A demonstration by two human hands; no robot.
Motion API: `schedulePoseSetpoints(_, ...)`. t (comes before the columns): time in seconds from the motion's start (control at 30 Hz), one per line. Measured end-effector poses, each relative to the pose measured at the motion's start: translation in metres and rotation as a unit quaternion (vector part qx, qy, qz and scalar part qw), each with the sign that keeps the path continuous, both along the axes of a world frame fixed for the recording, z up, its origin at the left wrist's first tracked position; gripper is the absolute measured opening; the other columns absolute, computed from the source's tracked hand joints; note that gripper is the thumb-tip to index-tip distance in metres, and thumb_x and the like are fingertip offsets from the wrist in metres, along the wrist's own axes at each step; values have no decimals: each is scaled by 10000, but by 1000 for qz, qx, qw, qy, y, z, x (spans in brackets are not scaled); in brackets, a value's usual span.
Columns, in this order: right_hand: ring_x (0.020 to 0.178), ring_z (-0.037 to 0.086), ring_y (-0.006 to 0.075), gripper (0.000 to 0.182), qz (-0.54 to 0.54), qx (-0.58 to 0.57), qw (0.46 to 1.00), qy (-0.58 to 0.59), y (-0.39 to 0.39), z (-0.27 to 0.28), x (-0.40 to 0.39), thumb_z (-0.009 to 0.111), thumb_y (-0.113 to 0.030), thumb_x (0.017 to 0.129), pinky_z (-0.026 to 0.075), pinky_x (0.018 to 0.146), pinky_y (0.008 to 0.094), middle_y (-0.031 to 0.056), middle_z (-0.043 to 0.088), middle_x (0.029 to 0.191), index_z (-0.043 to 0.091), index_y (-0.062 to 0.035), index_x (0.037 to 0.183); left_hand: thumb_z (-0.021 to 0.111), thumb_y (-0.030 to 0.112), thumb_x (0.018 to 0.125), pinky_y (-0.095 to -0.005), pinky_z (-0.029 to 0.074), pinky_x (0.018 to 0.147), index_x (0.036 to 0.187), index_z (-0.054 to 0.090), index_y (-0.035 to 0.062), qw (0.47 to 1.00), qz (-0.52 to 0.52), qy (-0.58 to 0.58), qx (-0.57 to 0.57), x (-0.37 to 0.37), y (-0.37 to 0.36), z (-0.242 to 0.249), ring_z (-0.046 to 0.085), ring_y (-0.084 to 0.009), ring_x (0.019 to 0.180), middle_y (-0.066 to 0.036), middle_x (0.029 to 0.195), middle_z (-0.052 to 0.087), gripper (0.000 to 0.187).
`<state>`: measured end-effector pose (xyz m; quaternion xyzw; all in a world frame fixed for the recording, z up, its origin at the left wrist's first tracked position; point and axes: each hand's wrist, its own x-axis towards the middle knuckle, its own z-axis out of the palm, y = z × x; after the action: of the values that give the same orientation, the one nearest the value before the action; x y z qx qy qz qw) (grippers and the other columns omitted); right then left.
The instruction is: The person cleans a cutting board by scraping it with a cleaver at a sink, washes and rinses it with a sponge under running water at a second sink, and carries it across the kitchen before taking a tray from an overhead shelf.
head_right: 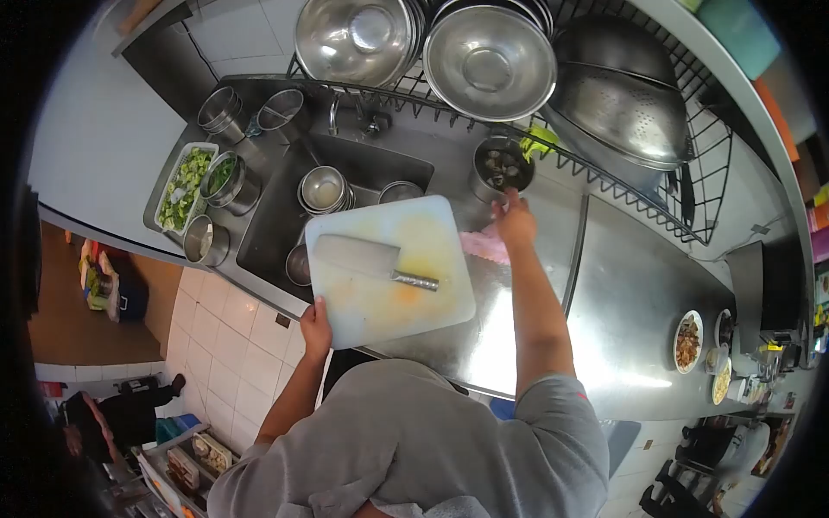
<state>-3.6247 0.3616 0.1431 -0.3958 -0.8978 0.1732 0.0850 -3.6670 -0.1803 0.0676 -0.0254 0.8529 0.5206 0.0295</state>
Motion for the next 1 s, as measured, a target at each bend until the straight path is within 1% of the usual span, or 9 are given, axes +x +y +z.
schedulePoseSetpoints(0.07, 1100, 728, 430, 447, -5, 52, 998, 30, 10, 6, 4, 736, -412, 1005, 589, 892, 550, 136, 713, 1249, 632, -212, 1391, 597, 464, 1134, -444, 430, 618, 774, 629, -73, 1000, 2, -7, 3, -12, 15, -4, 496, -207, 645, -152, 651, 585, 648)
schedulePoseSetpoints(0.27, 1068, 737, 400, 311, -18, 90, 995, 39, -3, 23, 53, 765, -390, 986, 582, 856, 529, 119, 730, 1214, 702, -178, 1205, 587, 474, 1137, -453, 432, 632, 786, 626, -89, 997, -12, 0, 72, -67, 60, -32, 511, -207, 662, -145, 662, 590, 665)
schedulePoseSetpoints(0.57, 1089, 727, 414, 361, -111, 116, 987, -8, -51, 37, 128, 789, -418, 968, 574, 884, 515, 121, 747, 1176, 716, -135, 1181, 558, 577, 1123, -494, 520, 728, 843, 682, -68, 986, 63, -73, 137, -94, 140, -71, 680, -344, 748, -235, 812, 718, 713)
schedulePoseSetpoints(0.63, 1126, 719, 412, 334, -124, 125, 984, 7, -58, 36, 145, 778, -388, 975, 574, 915, 507, 131, 749, 1230, 723, -134, 1185, 555, 592, 1117, -527, 527, 749, 865, 691, -60, 990, 39, -80, 113, -84, 139, -73, 700, -394, 793, -255, 849, 732, 713)
schedulePoseSetpoints(0.73, 1203, 702, 416, 399, -192, 130, 972, -43, -48, 7, 173, 712, -211, 961, 562, 1001, 508, 202, 742, 1315, 717, -104, 1345, 596, 540, 1105, -533, 541, 737, 875, 720, -44, 971, -190, -132, 54, -59, 129, -77, 700, -380, 741, -210, 795, 732, 640)
schedulePoseSetpoints(0.8, 1284, 672, 413, 496, -159, 154, 973, 59, -85, 19, 154, 683, -143, 949, 530, 1095, 489, 206, 723, 1370, 660, -25, 1430, 709, 437, 1047, -506, 563, 729, 913, 777, -10, 928, -307, -211, 26, -58, 122, -52, 734, -329, 728, -185, 787, 758, 472)
schedulePoseSetpoints(0.83, 1318, 652, 418, 530, -144, 131, 979, 63, -106, 34, 128, 696, -149, 947, 520, 1107, 506, 214, 707, 1402, 642, -35, 1462, 735, 410, 1019, -472, 583, 800, 1072, 815, 25, 907, -356, -221, 48, -58, 116, -38, 763, -310, 851, -175, 907, 796, 396)
schedulePoseSetpoints(0.9, 1318, 627, 457, 528, 26, 172, 983, 54, -111, 17, 86, 730, -165, 955, 523, 1089, 524, 266, 694, 1352, 636, -9, 1450, 805, 371, 944, -473, 587, 786, 1055, 825, 67, 906, -409, -104, 32, -59, 121, -52, 764, -308, 838, -177, 926, 796, 324)
schedulePoseSetpoints(1.0, 1416, 544, 451, 670, 207, 133, 969, -8, -141, 25, 12, 759, -165, 942, 493, 1156, 527, 232, 533, 1555, 548, -25, 1563, 808, 378, 923, -482, 533, 686, 922, 787, 60, 896, -439, -56, 31, -68, 121, -52, 702, -332, 717, -179, 815, 741, 319)
